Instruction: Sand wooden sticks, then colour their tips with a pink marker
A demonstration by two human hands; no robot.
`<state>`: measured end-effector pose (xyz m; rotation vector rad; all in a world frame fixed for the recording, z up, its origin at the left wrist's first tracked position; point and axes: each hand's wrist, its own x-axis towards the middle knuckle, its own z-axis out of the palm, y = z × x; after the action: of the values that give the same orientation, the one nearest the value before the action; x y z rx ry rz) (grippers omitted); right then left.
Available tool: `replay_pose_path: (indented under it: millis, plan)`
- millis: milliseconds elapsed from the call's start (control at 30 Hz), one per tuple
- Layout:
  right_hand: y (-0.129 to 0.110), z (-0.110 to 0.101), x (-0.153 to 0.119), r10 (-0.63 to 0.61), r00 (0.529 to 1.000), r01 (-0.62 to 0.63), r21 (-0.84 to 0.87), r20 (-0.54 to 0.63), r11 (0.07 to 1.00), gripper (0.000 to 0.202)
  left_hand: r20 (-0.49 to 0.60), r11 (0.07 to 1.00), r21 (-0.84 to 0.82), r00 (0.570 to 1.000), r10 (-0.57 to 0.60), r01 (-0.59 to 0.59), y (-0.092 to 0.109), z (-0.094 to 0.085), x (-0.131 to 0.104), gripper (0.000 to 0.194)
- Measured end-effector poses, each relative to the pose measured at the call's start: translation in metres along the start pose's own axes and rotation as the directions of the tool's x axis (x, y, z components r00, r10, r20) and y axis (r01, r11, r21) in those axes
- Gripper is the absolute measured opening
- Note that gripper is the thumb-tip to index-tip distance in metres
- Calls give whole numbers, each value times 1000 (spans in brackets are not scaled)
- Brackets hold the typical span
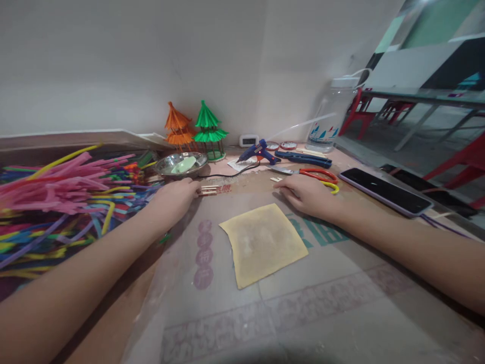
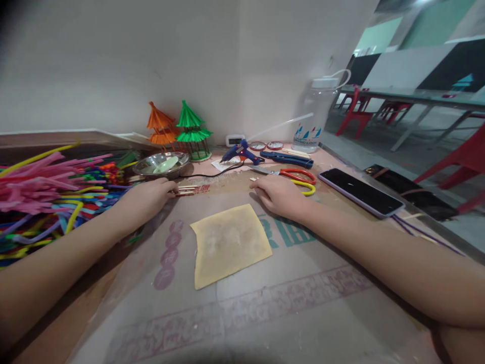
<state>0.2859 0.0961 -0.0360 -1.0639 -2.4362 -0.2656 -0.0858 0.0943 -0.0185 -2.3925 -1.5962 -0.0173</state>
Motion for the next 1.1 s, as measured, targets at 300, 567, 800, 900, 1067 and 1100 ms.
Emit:
replay_pose_path:
  millis: [300, 567, 800, 900, 1067, 1100]
  plan:
    - [-1, 0, 0, -12, 1000, 12, 17, -7, 1000, 28, -2, 999, -6, 999, 50, -50, 2, -1, 2, 25]
    - [1, -1, 0, -17, 1000, 17, 21, -25, 1000, 28, -49, 996, -40, 996, 74, -76, 11, -2, 3, 24]
    - [-39, -21, 4, -63, 982, 95, 171, -179, 981, 18, -55, 608, -789, 995, 81, -93, 84, -48, -35, 23]
    - [-64, -31, 3, -297, 910, 349, 150, -289, 925, 22, 1, 290, -956, 983, 181, -52, 105, -53, -48, 23]
    - [-82, -32, -1, -547, 786, 592, 94, -288, 800, 38, 5, 159, -987, 974, 228, -32, 113, -41, -53, 18]
    - [-82, -30, -1, -554, 783, 596, 91, -282, 797, 39, 7, 162, -986, 973, 230, -32, 113, -38, -53, 17]
